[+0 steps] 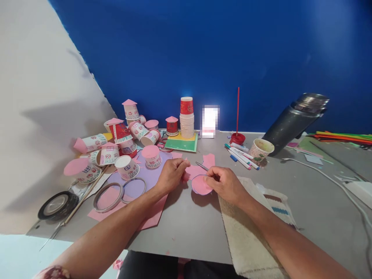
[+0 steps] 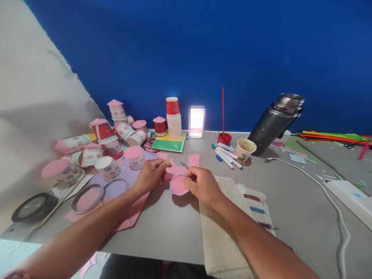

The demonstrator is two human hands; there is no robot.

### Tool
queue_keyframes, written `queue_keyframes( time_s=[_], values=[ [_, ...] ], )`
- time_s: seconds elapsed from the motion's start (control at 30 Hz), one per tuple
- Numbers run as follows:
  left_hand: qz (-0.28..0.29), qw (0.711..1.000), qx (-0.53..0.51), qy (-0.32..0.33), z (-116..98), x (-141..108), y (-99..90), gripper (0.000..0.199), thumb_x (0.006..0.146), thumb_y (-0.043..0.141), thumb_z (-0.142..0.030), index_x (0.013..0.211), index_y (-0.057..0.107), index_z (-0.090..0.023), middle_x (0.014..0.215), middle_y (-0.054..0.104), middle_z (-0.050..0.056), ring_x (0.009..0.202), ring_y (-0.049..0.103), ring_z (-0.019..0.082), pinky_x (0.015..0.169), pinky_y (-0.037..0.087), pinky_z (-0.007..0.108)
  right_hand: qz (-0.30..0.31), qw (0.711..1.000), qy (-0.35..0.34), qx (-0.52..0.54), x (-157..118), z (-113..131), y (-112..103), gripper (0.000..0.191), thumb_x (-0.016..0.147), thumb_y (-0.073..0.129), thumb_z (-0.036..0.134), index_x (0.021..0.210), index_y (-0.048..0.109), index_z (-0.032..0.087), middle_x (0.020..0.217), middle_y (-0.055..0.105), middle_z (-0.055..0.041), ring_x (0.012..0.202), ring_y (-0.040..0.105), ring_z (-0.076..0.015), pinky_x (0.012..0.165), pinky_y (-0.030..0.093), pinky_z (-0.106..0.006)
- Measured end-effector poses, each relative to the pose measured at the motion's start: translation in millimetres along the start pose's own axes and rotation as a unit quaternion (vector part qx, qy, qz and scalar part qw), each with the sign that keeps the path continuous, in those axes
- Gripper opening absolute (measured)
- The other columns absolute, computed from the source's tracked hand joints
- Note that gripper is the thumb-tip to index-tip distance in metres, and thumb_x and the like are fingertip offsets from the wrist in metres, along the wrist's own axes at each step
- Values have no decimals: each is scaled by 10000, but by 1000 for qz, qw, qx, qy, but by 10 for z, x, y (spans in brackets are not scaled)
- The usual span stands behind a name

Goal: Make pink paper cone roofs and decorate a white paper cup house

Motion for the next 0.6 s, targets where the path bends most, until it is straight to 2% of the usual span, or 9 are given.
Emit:
queue_keyframes(
  time_s=[0.07, 0.17, 0.23, 0.3, 0.4, 0.6],
  values=[
    [-2, 1000, 8, 9, -3, 7, -15, 261, 885, 504, -342, 858, 673, -145, 494, 590, -18, 473, 564, 125, 532, 480, 243, -3, 1000, -4, 2, 3, -8, -4, 197, 771, 552, 289, 600, 512, 199, 565, 511, 34, 545, 428, -117, 542, 333, -255],
    [-3, 998, -54, 41, -43, -3, 3, 321, 834, 595, -300, 1124, 648, -174, 848, 712, 38, 697, 655, 143, 612, 518, 248, -12, 1000, -9, 5, -1, -3, -19, 200, 788, 554, 300, 619, 537, 196, 577, 531, 30, 549, 437, -118, 547, 340, -255],
    [30, 994, -99, 28, -42, -26, 80, 341, 817, 643, -347, 1111, 656, -175, 946, 697, 55, 737, 641, 141, 621, 511, 249, -18, 1000, -9, 7, -7, 5, -29, 204, 801, 553, 307, 633, 558, 193, 585, 562, 22, 550, 455, -120, 553, 350, -256],
    [72, 991, -114, 2, -44, -69, 176, 296, 809, 668, -407, 953, 692, -149, 849, 672, 43, 690, 599, 126, 613, 481, 243, -21, 1000, -5, 8, -11, 9, -34, 212, 814, 556, 322, 649, 574, 190, 590, 580, 17, 548, 471, -123, 556, 358, -258],
    [114, 988, -106, -16, -79, -144, 280, 276, 767, 721, -399, 848, 702, -136, 762, 647, 27, 678, 570, 125, 611, 435, 241, -12, 1000, -4, 16, -11, 16, -18, 219, 825, 558, 332, 662, 580, 188, 597, 586, 15, 554, 486, -126, 561, 372, -258],
    [99, 989, -105, -33, 26, -125, 288, 223, 731, 730, -331, 682, 634, -136, 648, 580, -6, 606, 493, 102, 582, 368, 240, -4, 1000, -4, 19, -12, 15, -27, 199, 832, 552, 288, 665, 597, 189, 611, 582, 22, 572, 483, -122, 565, 371, -253]
  ],
)
Point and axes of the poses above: each hand's wrist, its own x-axis towards the middle knuckle, its own y-axis out of the palm, z = x × y, the point moved 8 cm from there along x, towards the middle knuckle
